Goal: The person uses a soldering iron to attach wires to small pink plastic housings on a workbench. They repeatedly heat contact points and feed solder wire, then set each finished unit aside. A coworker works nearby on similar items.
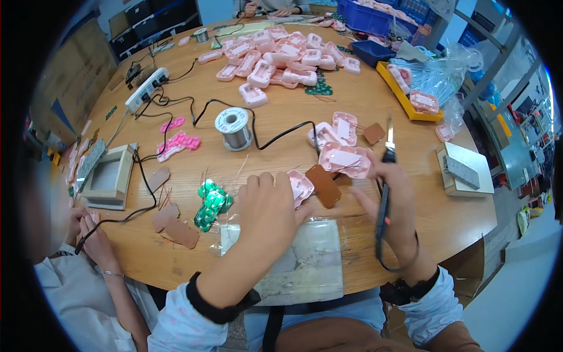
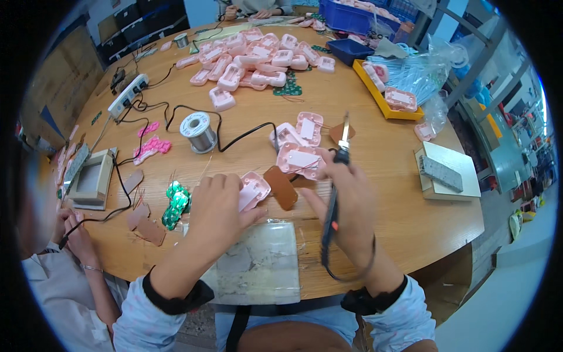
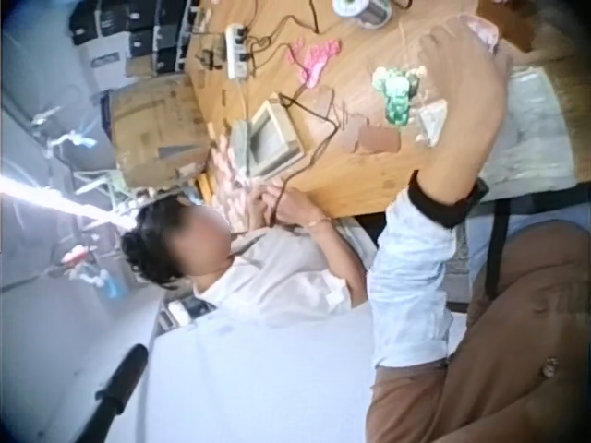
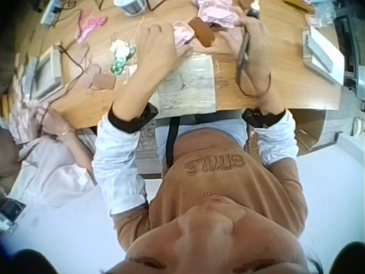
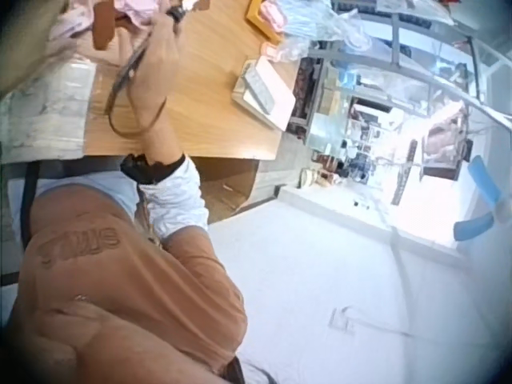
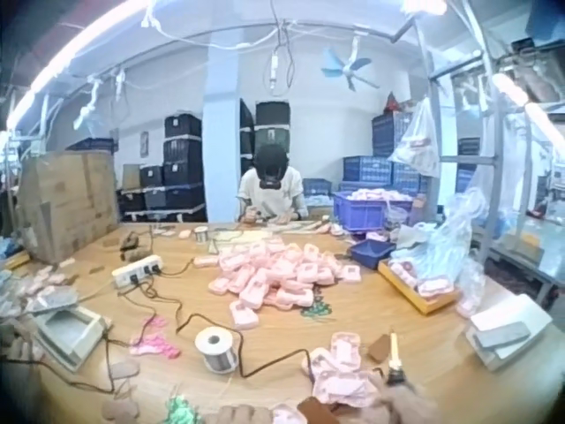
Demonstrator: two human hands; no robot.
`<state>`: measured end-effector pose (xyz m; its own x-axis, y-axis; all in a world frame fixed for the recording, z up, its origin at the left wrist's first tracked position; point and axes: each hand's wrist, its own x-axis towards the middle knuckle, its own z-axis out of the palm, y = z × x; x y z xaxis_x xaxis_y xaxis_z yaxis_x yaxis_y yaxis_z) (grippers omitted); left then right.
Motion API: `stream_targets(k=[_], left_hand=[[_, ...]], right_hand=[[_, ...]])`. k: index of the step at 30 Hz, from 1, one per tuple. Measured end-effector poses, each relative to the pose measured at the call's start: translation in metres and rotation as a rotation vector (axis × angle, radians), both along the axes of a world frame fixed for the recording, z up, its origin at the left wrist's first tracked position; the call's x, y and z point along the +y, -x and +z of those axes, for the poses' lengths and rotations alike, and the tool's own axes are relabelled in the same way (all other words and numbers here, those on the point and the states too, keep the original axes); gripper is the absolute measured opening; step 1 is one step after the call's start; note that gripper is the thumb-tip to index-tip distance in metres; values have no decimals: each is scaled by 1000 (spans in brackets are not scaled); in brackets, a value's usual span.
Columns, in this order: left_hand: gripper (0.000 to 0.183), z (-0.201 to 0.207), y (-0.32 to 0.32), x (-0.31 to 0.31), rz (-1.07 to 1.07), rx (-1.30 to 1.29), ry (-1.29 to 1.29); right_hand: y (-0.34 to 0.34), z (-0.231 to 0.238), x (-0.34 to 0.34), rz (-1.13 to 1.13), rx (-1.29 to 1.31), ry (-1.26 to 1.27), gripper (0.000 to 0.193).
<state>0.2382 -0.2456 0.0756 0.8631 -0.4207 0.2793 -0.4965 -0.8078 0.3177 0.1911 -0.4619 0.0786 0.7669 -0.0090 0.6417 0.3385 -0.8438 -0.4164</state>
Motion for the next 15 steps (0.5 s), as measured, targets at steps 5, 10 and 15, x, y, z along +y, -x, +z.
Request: stream_targets(k=[5, 10, 15], left_hand=[[34, 5, -7, -11, -36, -24, -80], [56, 60, 46, 24, -33, 164, 75], [74, 57, 87, 37, 49, 744, 497]], right_hand=[[-32, -1, -17, 69, 206, 92, 41], [-34, 12, -28, 191, 117, -20, 31], [-41, 38, -37, -143, -118, 21, 34]])
